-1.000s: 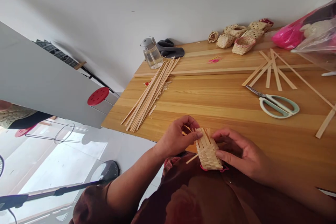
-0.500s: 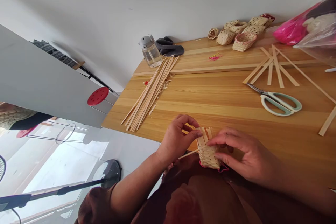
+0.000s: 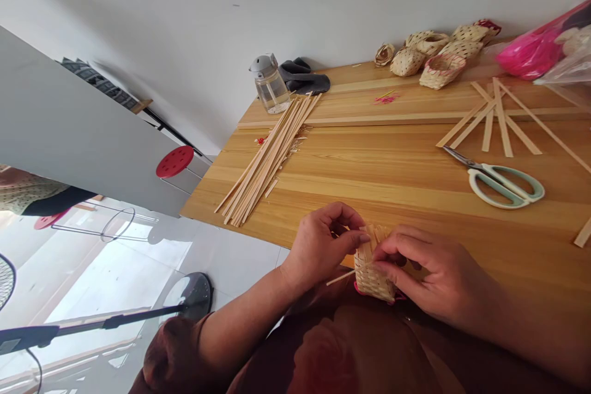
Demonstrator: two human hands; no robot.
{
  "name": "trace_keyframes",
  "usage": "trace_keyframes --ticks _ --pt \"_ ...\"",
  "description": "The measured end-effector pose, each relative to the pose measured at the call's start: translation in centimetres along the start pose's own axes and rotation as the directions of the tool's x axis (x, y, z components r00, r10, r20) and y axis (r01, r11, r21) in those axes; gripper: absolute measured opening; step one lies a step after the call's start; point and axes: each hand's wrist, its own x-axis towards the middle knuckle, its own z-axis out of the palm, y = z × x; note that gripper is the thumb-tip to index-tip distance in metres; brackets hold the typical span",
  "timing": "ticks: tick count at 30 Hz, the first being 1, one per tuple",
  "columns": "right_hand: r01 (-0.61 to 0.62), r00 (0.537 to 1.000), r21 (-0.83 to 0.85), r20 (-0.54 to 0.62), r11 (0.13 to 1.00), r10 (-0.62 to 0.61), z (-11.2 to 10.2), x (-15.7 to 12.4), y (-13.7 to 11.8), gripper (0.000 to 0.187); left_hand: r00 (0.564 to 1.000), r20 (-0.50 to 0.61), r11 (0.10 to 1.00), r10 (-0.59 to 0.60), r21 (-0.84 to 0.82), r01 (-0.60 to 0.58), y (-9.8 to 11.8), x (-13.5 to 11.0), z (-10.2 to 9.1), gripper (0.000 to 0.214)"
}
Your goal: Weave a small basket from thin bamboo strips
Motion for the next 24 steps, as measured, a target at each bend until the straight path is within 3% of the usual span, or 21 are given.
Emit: trace_keyframes --ticks 5,17,24 --pt "-0.097 0.995 -0.023 0.004 0.995 0.097 0.4 -0.2 -0.1 0.010 0.995 0.070 0.979 -0.073 -0.185 0.085 0.0 0.2 0.1 0.019" --pt "-0.193 0.981 -0.076 -0.052 0.978 0.189 1.1 -0.5 0.0 0.011 0.990 0.105 0.982 -0.091 -0.159 0.107 -0.1 0.0 0.0 0.016" --pt "-0.314 0.949 0.088 -0.004 0.945 0.316 1.0 -0.6 0.0 0.018 0.988 0.146 0.973 -0.045 -0.219 0.076 -0.5 0.3 -0.1 0.012"
